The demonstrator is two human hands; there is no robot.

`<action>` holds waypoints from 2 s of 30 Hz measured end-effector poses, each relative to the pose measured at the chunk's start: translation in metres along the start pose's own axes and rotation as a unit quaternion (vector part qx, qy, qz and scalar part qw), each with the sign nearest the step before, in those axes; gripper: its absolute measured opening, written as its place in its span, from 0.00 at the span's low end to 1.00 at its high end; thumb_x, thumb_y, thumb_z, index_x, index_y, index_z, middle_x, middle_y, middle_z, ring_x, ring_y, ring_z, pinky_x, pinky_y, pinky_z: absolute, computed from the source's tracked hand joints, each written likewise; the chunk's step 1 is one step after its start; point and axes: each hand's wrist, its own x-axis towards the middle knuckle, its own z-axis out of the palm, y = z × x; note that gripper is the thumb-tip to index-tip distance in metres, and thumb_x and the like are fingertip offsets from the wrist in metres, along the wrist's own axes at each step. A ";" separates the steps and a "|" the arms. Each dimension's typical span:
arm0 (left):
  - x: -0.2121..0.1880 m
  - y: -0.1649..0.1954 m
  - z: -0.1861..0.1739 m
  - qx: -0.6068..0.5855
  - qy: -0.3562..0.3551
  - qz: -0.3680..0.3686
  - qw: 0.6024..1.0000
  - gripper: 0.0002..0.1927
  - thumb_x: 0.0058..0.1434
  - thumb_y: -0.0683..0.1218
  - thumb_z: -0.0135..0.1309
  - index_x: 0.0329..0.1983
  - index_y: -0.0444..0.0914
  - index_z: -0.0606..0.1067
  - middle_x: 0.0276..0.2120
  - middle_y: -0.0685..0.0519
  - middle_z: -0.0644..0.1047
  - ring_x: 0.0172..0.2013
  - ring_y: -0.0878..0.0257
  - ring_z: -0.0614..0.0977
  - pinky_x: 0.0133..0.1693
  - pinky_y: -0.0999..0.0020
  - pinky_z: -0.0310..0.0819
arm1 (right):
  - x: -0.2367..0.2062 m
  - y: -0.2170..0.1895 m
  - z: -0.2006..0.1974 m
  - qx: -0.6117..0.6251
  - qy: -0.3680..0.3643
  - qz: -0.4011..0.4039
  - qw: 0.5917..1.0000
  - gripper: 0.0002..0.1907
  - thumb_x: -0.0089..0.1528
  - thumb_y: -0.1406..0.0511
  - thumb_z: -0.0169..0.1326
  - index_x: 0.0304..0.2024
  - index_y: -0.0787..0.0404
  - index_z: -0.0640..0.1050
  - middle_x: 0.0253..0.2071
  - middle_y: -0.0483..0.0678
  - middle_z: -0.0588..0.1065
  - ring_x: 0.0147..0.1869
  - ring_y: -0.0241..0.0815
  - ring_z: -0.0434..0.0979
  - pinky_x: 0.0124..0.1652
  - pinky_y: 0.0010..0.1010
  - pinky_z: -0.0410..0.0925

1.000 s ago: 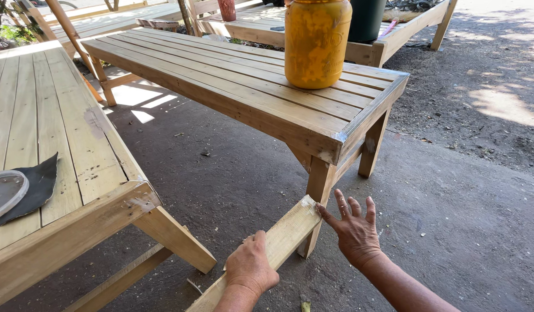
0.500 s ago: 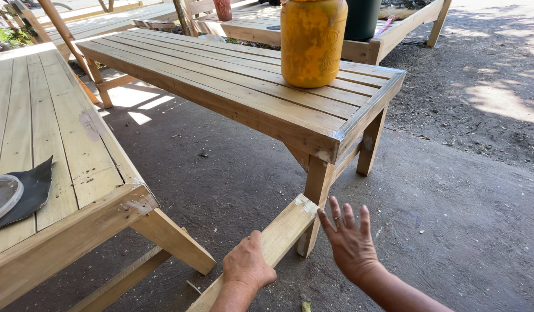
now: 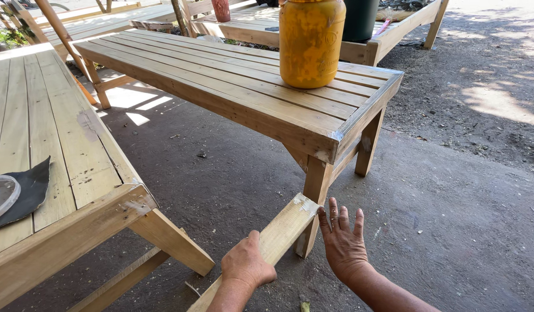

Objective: The person holds a small wooden stick in one hand and uses a finger of the other hand to apply white wood filler onto the joints and edges of a wooden bench, working along the corner and leg joints and moving around the bench to reach different spots.

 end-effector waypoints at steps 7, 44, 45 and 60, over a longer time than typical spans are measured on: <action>-0.002 0.003 0.004 0.009 0.012 0.025 1.000 0.35 0.45 0.49 0.67 0.55 0.45 0.65 0.48 0.50 0.77 0.50 0.58 0.82 0.52 0.57 0.80 | 0.017 0.013 -0.006 0.008 -0.022 0.054 0.998 0.46 0.61 0.73 0.43 0.77 0.52 0.40 0.79 0.63 0.37 0.78 0.57 0.47 0.69 0.66 0.41; 0.002 -0.008 0.005 0.020 -0.025 -0.017 0.999 0.36 0.50 0.48 0.66 0.60 0.41 0.64 0.47 0.48 0.78 0.49 0.59 0.83 0.50 0.59 0.84 | 0.107 0.035 -0.022 0.490 -0.031 0.214 0.844 0.52 0.56 0.74 0.48 0.78 0.36 0.48 0.82 0.36 0.42 0.83 0.47 0.42 0.76 0.45 0.47; 0.002 -0.007 0.005 0.021 -0.024 -0.017 0.999 0.36 0.49 0.48 0.66 0.60 0.41 0.64 0.47 0.48 0.78 0.49 0.59 0.83 0.50 0.59 0.83 | 0.105 0.035 -0.022 0.510 -0.033 0.206 0.834 0.52 0.55 0.76 0.46 0.78 0.37 0.49 0.82 0.37 0.42 0.83 0.48 0.42 0.76 0.43 0.46; -0.009 -0.005 -0.006 0.026 -0.024 -0.022 0.999 0.35 0.49 0.49 0.67 0.58 0.43 0.64 0.48 0.49 0.77 0.52 0.58 0.82 0.54 0.59 0.81 | 0.109 0.018 -0.033 0.775 0.026 0.187 0.603 0.57 0.49 0.81 0.43 0.79 0.48 0.44 0.77 0.55 0.55 0.77 0.51 0.60 0.70 0.33 0.58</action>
